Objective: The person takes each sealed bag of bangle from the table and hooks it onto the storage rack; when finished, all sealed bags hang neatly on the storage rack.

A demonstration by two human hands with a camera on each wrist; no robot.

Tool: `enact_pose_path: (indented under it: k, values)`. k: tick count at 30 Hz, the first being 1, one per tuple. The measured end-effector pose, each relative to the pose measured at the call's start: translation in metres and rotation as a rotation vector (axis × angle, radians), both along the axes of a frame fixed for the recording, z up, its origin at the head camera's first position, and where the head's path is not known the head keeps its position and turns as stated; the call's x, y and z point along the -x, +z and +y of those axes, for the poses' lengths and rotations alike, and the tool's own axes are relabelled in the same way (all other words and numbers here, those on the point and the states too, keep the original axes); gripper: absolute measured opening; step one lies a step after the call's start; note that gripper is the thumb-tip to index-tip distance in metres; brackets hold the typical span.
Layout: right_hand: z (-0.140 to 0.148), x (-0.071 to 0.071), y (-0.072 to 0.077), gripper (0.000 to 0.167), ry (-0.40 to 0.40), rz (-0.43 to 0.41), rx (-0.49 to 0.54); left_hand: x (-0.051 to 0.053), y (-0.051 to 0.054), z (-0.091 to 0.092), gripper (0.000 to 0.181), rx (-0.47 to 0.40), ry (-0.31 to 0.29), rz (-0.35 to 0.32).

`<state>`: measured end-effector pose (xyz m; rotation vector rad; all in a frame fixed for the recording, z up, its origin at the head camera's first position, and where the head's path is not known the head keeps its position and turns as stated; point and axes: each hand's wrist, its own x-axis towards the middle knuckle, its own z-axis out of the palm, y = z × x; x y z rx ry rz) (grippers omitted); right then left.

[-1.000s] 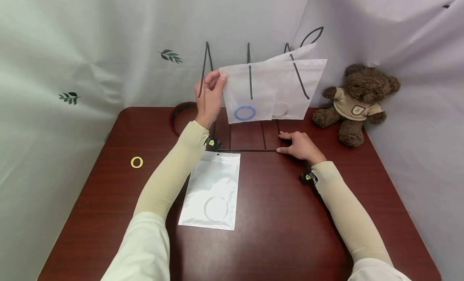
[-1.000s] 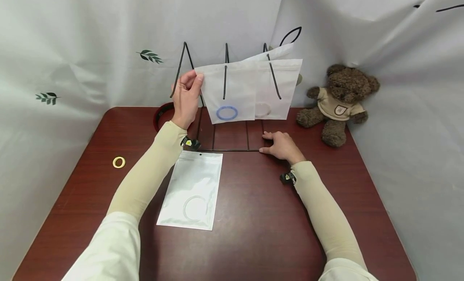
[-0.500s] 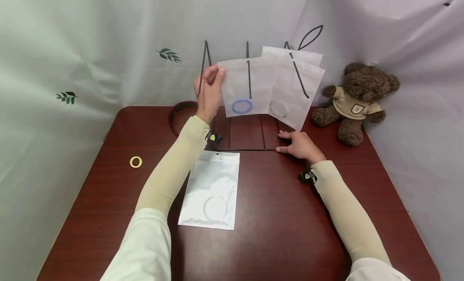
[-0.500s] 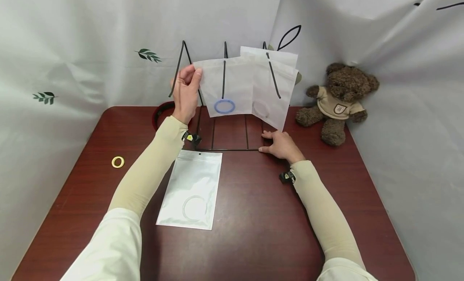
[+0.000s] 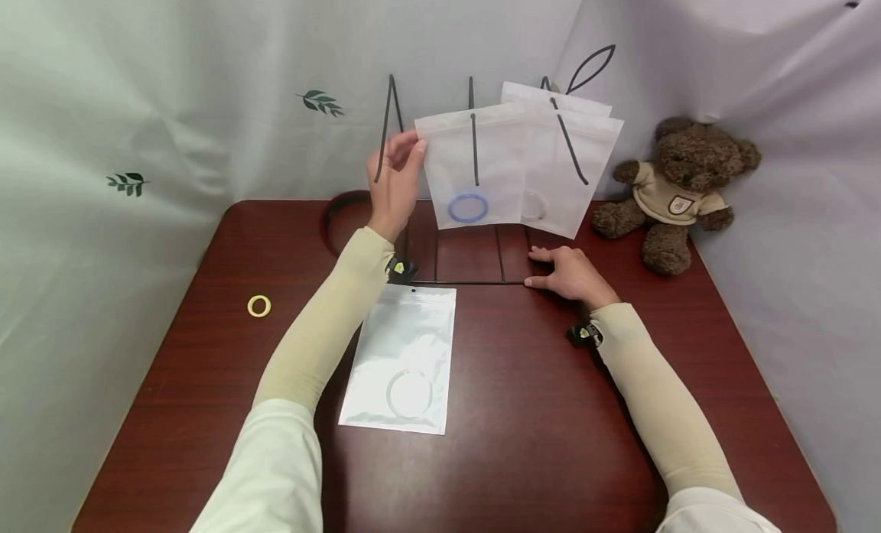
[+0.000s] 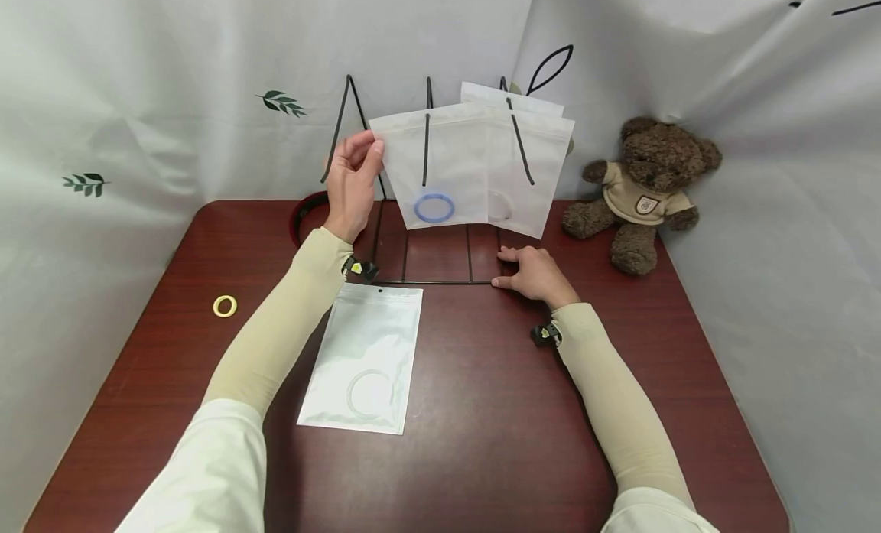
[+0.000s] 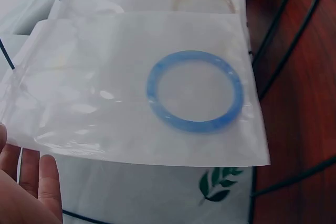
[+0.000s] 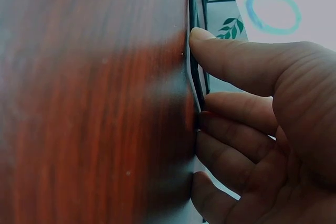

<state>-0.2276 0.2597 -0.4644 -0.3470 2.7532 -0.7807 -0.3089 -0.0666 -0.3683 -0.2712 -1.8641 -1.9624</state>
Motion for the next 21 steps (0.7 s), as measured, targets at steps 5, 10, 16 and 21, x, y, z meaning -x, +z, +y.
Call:
enact_pose_path:
  k: [5, 10, 16, 21]
  values:
    - [0.0, 0.001, -0.001, 0.071, -0.001, -0.012, -0.005, -0.004, -0.015, -0.011, 0.027, 0.061, -0.001, -0.027]
    - [0.0, 0.001, 0.0, 0.072, -0.005, -0.015, -0.009, -0.013, -0.027, -0.026, 0.029, 0.129, 0.008, -0.069]
    - [0.0, 0.002, 0.002, 0.072, -0.006, -0.018, -0.008, -0.031, -0.04, -0.049, 0.032, 0.289, -0.05, -0.173]
    - [0.0, 0.001, 0.0, 0.072, -0.01, -0.022, -0.009, -0.052, -0.055, -0.07, 0.032, 0.474, -0.134, -0.246]
